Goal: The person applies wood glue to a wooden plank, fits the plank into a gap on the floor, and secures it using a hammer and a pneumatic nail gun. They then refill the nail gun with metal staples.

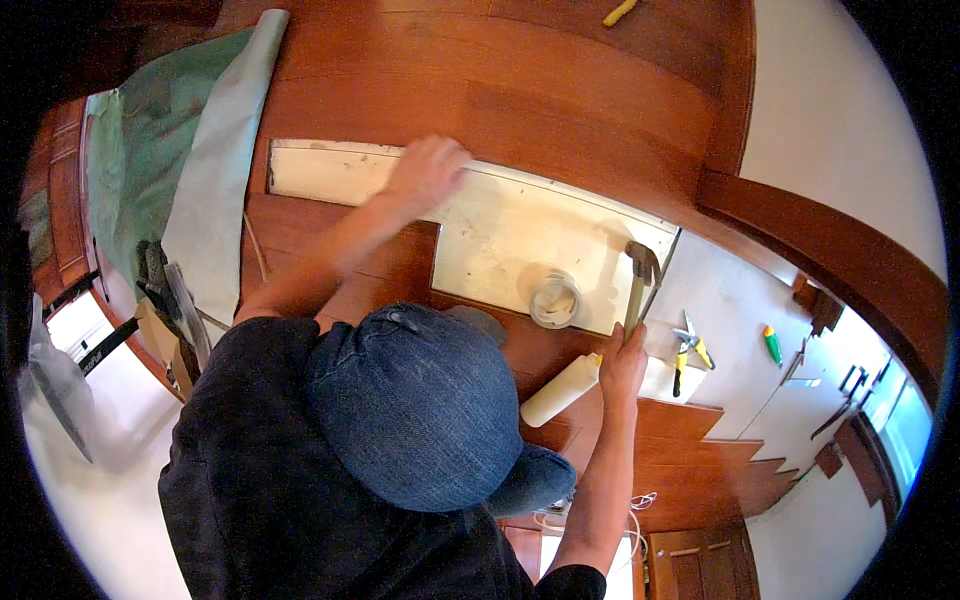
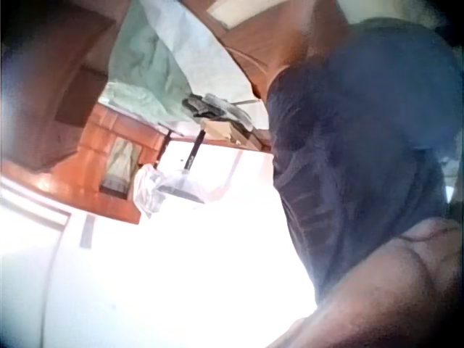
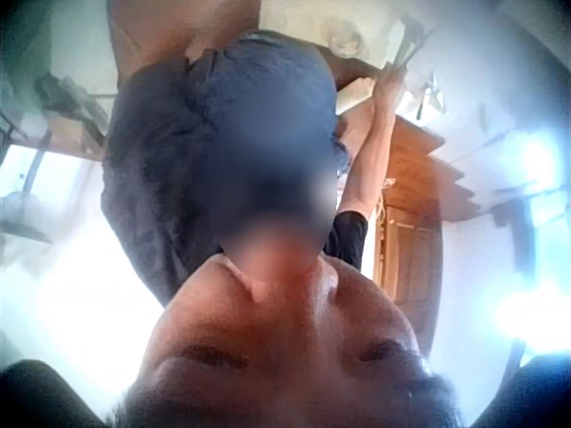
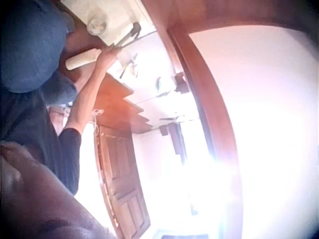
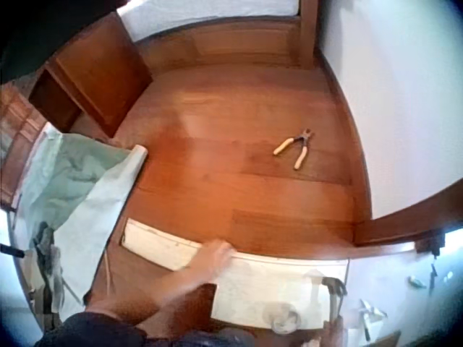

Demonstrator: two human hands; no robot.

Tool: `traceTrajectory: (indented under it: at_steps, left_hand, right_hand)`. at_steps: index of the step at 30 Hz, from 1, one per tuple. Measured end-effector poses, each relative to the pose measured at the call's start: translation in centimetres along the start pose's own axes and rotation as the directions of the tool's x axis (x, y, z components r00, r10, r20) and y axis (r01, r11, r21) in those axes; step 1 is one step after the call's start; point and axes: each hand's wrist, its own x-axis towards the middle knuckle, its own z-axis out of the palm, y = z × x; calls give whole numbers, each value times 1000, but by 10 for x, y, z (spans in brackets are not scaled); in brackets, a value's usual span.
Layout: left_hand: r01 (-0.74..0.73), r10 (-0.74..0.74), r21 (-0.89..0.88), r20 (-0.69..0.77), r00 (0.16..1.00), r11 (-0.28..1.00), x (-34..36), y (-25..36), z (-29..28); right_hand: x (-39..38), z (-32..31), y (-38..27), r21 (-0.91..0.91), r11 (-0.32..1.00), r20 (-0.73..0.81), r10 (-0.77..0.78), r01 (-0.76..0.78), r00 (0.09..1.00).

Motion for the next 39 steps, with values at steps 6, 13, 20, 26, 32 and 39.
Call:
traceTrajectory:
  at_steps: [6,13,20,26,32,39]
  left_hand:
    - [6,-13,135,49,999,991,19,-34,-32]
    - [-162,155,128,68,986,978,28,-47,-18]
    - [-112,79,173,185,980,979,32,-41,-26]
    - [-31,19,217,58,998,976,23,-41,-20]
    - [120,-124,77,46,991,990,9,-38,-24]
    - [70,-85,110,140,986,991,18,-44,-16]
  right_hand:
    - [28,3,-21,-18,999,-60,-38,37,997]
    - [30,-2,-19,9,1000,-4,6,-6,1000]
    - [44,9,-39,54,998,-32,-27,29,999]
    - [34,-5,5,-90,992,41,-90,93,995]
    - [26,-35,-56,-248,870,75,-422,426,904]
    - [68,4,-128,-412,530,292,-694,741,658]
